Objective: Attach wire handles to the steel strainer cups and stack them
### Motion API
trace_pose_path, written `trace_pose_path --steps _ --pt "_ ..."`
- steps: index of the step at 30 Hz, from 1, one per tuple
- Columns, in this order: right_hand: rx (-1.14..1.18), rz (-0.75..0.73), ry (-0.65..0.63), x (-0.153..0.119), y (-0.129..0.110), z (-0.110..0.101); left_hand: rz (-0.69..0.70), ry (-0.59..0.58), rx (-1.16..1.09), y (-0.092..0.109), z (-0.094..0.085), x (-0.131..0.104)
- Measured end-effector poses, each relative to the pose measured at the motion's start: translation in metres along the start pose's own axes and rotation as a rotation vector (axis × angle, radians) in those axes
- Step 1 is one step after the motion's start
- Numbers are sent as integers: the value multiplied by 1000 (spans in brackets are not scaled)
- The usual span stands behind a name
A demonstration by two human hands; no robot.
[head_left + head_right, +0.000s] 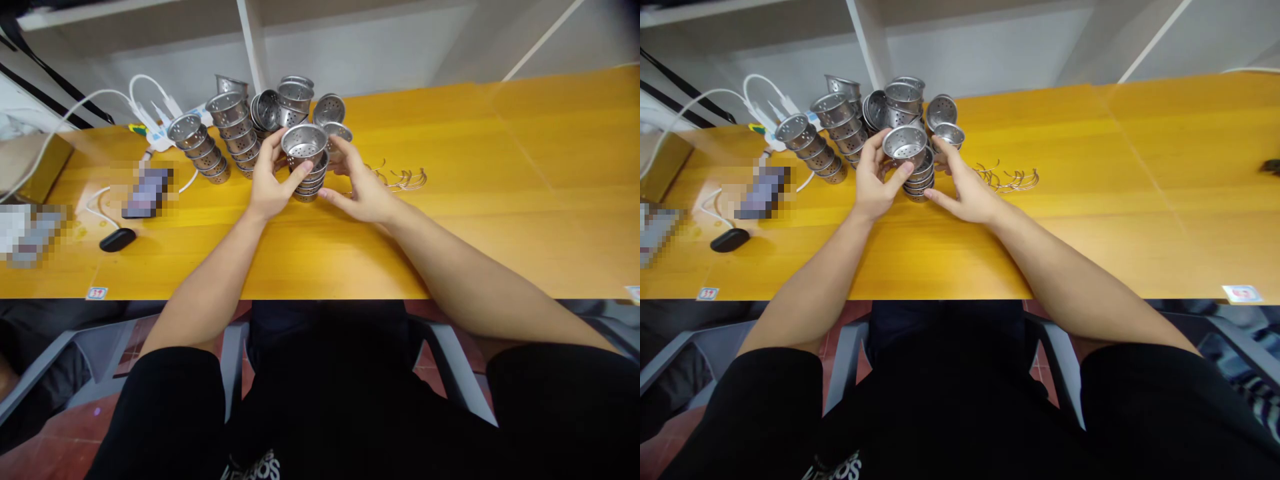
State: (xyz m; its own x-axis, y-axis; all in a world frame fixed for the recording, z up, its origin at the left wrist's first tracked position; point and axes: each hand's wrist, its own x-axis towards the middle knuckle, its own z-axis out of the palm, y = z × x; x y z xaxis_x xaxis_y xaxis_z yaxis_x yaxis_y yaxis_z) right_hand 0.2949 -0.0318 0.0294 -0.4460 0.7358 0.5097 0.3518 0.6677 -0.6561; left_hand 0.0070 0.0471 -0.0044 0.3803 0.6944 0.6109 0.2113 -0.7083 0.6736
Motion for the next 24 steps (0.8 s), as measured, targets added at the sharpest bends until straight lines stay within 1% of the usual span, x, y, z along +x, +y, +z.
trace_pose_path --steps 1,3,7,10,12,14,19,21,24 --pt "-9 5 7 0 -1 -1 -1 -12 -1 4 1 0" --pt "-31 18 28 0 -3 -3 2 -26 -10 7 3 -1" --pt "-59 -3 45 -1 -10 -8 25 -34 -17 -5 9 -1" --pt "-82 -27 45 -1 -13 -8 49 -13 -25 -13 13 -1" --pt "-98 -28 55 -1 -12 -8 37 1 -25 -12 14 -2" --pt "-110 -44 60 -1 -11 -6 14 -6 -22 -7 15 -2" --pt "-106 -96 53 -2 -9 -3 -1 -39 -58 5 16 -3" --pt "-92 -101 51 -1 -7 -2 -16 -73 -86 5 16 -4" --pt "-73 -91 40 0 -5 -2 -44 -157 -132 0 18 -8"
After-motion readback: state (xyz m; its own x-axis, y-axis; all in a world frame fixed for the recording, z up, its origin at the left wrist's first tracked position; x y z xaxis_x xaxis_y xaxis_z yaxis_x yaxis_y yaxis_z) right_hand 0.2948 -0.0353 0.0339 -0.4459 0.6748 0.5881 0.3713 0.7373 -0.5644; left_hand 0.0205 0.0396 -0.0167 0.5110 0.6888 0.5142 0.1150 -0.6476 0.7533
